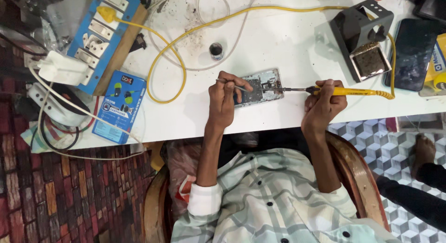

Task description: The person uses a soldering iron and a metal tool to work on a small circuit board placed on a cluttered workbench. They repeatedly apply the soldering iron to specific points on the board while using the metal tool to assist, likely for desoldering or component removal.

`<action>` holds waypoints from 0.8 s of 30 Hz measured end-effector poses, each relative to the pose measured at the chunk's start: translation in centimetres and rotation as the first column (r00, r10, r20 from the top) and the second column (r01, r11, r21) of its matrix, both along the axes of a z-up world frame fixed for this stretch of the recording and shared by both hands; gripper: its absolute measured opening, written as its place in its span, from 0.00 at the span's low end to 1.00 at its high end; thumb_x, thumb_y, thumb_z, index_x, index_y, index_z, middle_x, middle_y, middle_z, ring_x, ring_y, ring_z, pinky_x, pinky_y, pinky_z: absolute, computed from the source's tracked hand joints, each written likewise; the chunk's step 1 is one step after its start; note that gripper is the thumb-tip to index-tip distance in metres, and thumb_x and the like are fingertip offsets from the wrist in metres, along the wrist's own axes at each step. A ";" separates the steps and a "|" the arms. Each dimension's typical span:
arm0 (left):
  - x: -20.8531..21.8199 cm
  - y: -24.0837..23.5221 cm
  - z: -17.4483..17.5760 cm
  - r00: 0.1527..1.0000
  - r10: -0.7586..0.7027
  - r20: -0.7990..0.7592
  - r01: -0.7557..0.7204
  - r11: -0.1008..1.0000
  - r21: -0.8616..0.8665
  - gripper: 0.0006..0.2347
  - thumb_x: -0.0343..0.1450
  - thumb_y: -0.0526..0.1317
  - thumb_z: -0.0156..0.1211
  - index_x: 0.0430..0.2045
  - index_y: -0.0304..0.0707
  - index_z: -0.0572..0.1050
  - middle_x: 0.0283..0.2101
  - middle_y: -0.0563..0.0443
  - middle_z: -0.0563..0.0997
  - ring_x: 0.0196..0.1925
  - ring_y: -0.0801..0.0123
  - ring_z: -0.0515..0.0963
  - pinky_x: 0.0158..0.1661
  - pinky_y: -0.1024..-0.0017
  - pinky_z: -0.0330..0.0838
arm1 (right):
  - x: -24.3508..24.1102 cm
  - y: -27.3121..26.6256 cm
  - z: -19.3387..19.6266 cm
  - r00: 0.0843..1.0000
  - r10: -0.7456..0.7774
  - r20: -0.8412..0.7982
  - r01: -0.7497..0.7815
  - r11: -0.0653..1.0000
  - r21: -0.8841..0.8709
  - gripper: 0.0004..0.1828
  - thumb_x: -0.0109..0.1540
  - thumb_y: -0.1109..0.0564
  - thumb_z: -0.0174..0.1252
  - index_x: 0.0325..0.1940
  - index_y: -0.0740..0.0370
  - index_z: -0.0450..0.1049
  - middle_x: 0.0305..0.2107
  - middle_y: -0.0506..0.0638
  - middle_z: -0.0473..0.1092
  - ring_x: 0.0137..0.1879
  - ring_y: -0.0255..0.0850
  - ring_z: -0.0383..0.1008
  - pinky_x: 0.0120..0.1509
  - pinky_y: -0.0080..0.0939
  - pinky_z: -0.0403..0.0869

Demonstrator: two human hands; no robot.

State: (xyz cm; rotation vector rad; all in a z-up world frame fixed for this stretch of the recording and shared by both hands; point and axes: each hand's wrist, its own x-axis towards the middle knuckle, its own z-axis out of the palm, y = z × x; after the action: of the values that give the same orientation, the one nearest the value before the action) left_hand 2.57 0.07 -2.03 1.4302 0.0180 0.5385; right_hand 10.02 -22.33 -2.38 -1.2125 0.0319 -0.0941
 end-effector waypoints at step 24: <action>-0.4 2.4 6.1 0.995 0.098 -0.024 -0.069 0.837 0.543 0.15 0.83 0.44 0.43 0.44 0.38 0.79 0.41 0.57 0.86 0.54 0.70 0.69 0.60 0.65 0.48 | 0.1 0.0 0.4 0.999 0.024 0.044 -0.021 0.998 -0.060 0.15 0.76 0.52 0.52 0.39 0.63 0.66 0.20 0.44 0.59 0.19 0.27 0.52 0.21 0.31 0.55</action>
State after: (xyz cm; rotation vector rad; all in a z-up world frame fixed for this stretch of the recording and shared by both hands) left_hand 2.16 2.45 4.07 2.0083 -0.0349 0.6071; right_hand 10.13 -22.29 -1.95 -1.2700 -0.0236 -0.1032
